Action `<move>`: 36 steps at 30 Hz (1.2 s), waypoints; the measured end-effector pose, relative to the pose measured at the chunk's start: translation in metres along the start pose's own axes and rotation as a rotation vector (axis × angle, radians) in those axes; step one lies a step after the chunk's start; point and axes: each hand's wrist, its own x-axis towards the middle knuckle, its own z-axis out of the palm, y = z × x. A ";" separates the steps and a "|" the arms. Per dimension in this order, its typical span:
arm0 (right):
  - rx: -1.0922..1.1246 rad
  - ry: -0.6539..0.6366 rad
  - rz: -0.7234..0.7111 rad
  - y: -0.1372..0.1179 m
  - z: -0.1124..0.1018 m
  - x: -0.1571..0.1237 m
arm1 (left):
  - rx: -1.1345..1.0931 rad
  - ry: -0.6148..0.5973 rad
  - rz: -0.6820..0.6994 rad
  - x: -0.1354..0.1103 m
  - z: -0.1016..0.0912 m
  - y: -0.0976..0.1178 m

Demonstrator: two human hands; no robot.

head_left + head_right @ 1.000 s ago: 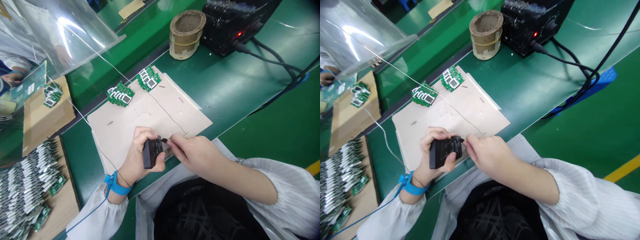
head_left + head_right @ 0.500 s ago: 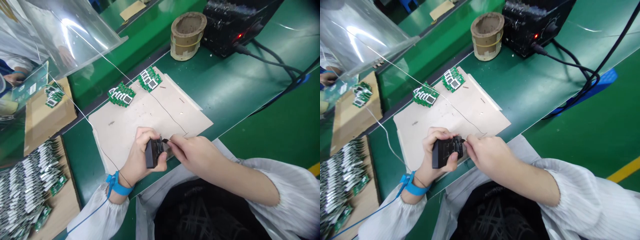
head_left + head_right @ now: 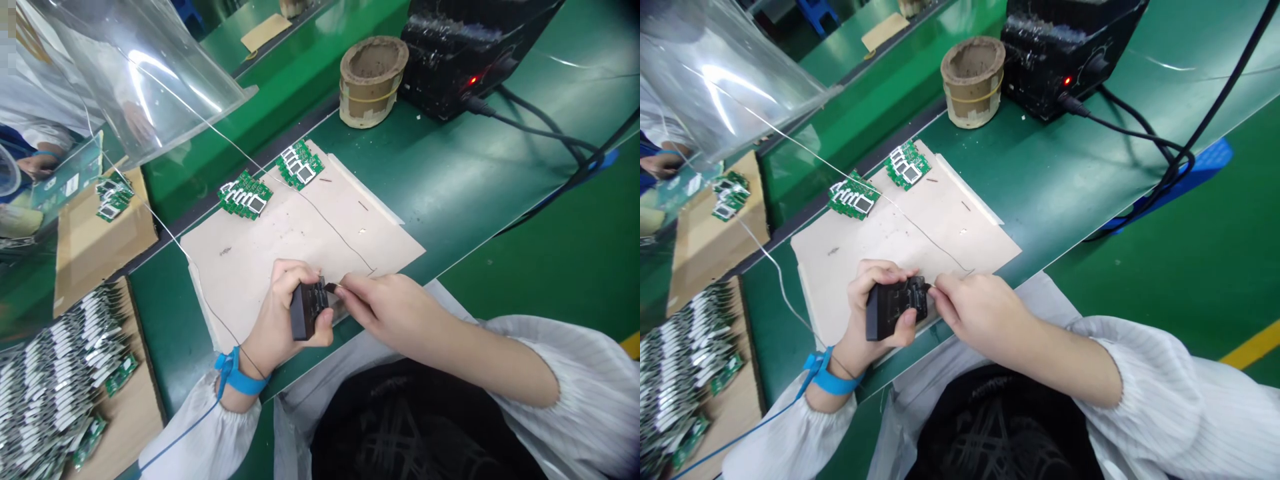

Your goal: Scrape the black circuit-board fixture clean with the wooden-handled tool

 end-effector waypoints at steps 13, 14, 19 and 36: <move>-0.090 0.024 -0.027 0.001 0.004 -0.001 | 0.027 -0.012 -0.027 0.001 0.000 0.003; -0.082 0.028 -0.029 0.001 0.004 -0.001 | 0.030 -0.014 -0.026 0.001 0.000 0.003; -0.046 0.031 -0.013 0.002 0.004 0.000 | 0.016 -0.010 -0.030 0.000 -0.001 0.002; -0.063 0.009 -0.024 0.000 0.002 -0.002 | 0.016 -0.018 -0.032 0.000 -0.001 0.003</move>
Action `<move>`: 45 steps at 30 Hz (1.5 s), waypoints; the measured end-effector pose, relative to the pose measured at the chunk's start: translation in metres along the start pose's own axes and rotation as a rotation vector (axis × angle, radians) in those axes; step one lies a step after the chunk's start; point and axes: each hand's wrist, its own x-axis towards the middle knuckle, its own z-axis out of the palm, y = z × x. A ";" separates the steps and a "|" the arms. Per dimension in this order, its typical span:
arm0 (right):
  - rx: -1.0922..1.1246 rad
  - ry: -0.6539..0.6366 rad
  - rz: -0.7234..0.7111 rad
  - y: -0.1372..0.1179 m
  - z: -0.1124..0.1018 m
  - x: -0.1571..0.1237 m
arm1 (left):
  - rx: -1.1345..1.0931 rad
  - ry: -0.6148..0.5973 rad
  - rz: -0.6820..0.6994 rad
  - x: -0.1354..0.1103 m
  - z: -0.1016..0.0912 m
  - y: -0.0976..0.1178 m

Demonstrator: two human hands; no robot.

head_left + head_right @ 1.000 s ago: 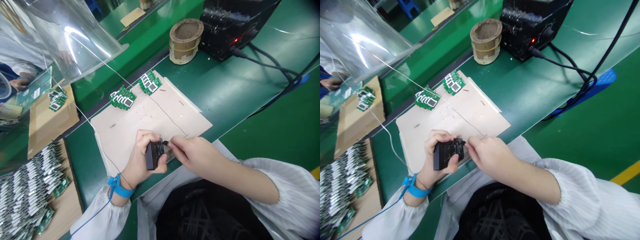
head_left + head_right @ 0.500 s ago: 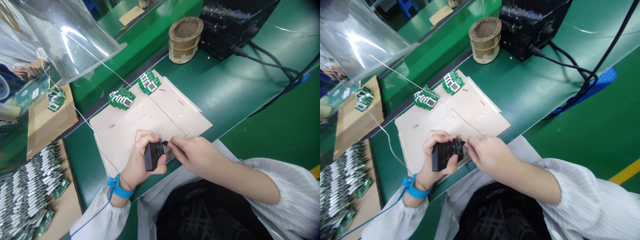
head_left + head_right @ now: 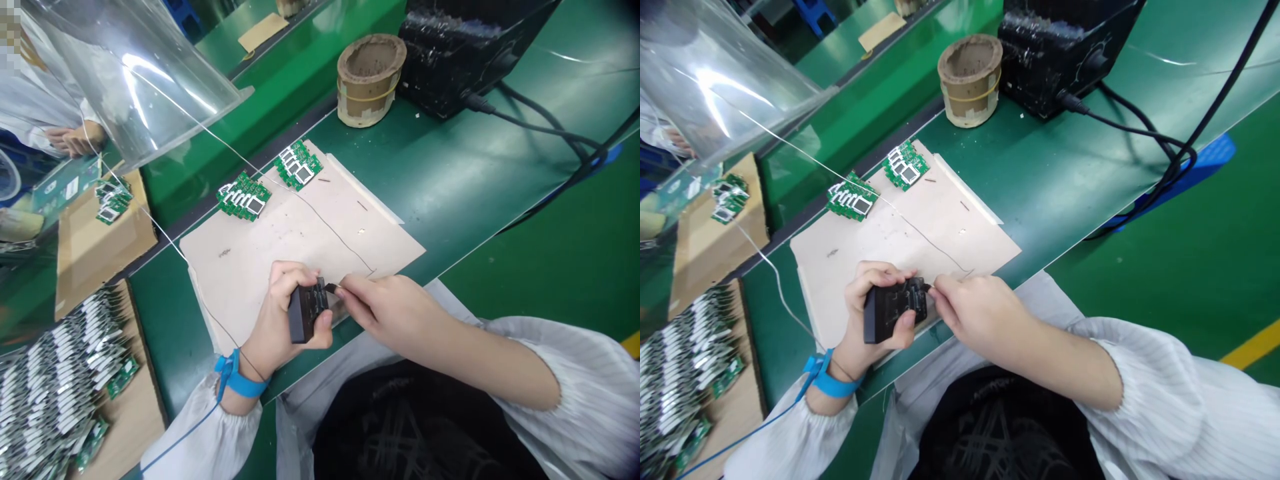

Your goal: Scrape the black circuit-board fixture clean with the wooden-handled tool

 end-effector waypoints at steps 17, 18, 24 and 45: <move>0.032 -0.014 0.025 0.000 -0.001 0.001 | -0.011 0.005 -0.002 -0.001 0.000 -0.002; 0.026 -0.016 0.025 0.000 -0.001 0.002 | -0.011 0.005 -0.004 -0.001 0.000 -0.002; -0.025 -0.031 0.020 -0.001 -0.001 0.001 | -0.009 -0.002 -0.026 -0.001 0.000 -0.001; 0.198 -0.026 0.018 0.002 -0.009 0.004 | -0.037 -0.003 -0.012 0.000 -0.001 0.000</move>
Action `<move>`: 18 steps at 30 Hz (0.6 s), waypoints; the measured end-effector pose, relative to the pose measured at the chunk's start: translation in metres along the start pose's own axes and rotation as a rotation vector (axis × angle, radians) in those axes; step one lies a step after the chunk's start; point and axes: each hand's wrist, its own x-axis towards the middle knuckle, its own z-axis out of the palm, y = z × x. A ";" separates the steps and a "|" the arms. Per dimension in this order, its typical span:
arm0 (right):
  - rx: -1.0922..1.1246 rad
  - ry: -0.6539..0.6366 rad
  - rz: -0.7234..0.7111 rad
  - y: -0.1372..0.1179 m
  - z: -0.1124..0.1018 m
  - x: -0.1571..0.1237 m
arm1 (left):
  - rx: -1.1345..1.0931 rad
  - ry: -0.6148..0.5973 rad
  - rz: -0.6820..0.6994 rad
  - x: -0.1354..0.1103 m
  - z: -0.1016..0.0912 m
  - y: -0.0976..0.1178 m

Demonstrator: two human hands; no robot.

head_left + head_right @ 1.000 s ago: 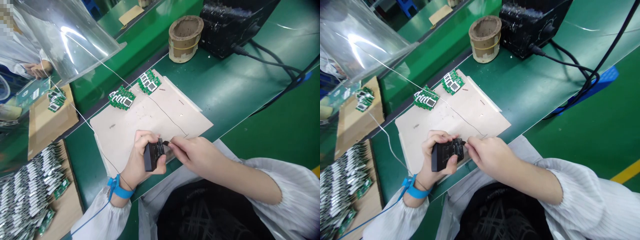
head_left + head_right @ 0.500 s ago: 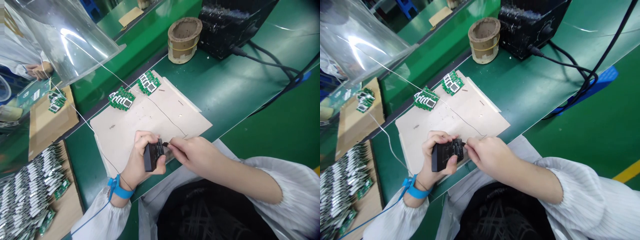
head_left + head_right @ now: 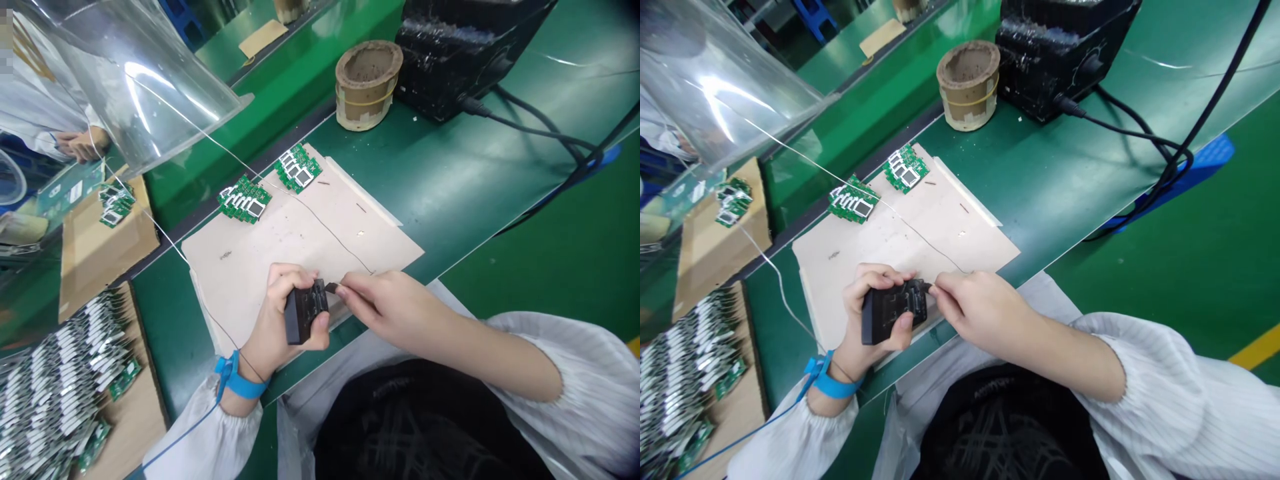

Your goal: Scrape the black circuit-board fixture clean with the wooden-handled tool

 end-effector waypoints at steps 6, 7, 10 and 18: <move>-0.029 -0.004 0.009 -0.003 0.001 0.003 | 0.010 0.011 0.022 0.003 -0.001 0.001; -0.036 -0.005 0.009 -0.003 0.001 0.003 | 0.010 0.014 0.023 0.003 -0.001 0.002; -0.036 -0.005 0.013 -0.003 0.001 0.003 | 0.001 0.024 0.024 0.003 -0.001 0.003; -0.023 -0.018 0.000 -0.001 0.001 0.003 | -0.025 0.020 0.017 0.000 -0.002 0.000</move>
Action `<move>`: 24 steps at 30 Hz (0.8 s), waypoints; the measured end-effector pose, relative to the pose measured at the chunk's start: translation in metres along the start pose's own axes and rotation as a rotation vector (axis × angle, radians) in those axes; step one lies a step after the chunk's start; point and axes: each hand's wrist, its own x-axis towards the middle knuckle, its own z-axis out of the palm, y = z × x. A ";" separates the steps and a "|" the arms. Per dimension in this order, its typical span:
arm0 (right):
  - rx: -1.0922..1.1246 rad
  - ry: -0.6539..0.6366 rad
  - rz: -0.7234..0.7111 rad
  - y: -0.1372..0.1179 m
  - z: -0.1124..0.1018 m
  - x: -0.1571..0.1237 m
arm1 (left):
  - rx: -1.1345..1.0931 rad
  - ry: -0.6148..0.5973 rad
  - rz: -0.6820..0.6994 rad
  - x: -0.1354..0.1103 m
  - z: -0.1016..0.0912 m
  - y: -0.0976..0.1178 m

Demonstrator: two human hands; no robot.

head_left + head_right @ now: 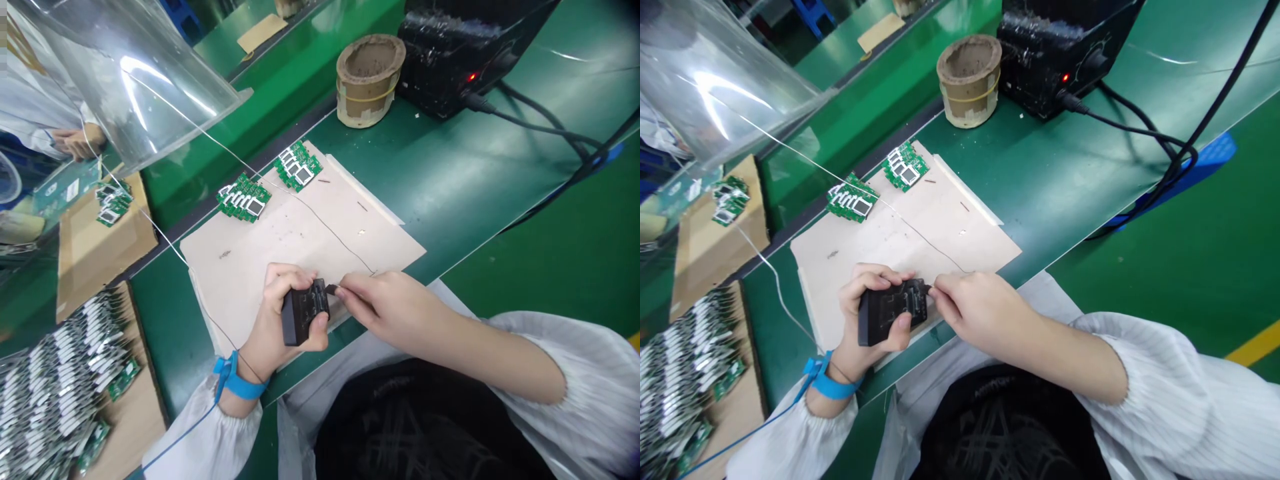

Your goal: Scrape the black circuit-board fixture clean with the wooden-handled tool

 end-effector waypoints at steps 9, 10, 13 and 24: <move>0.046 -0.055 0.004 0.000 -0.005 0.003 | -0.017 0.000 0.019 0.000 0.002 -0.001; 0.053 -0.069 0.013 0.000 -0.006 0.003 | -0.016 -0.001 0.019 0.000 0.002 -0.001; 0.073 -0.103 0.029 -0.001 -0.008 0.004 | -0.014 -0.001 0.021 0.001 0.001 -0.001; 0.029 -0.061 0.021 0.000 -0.004 0.003 | -0.015 0.003 -0.032 -0.003 -0.003 0.001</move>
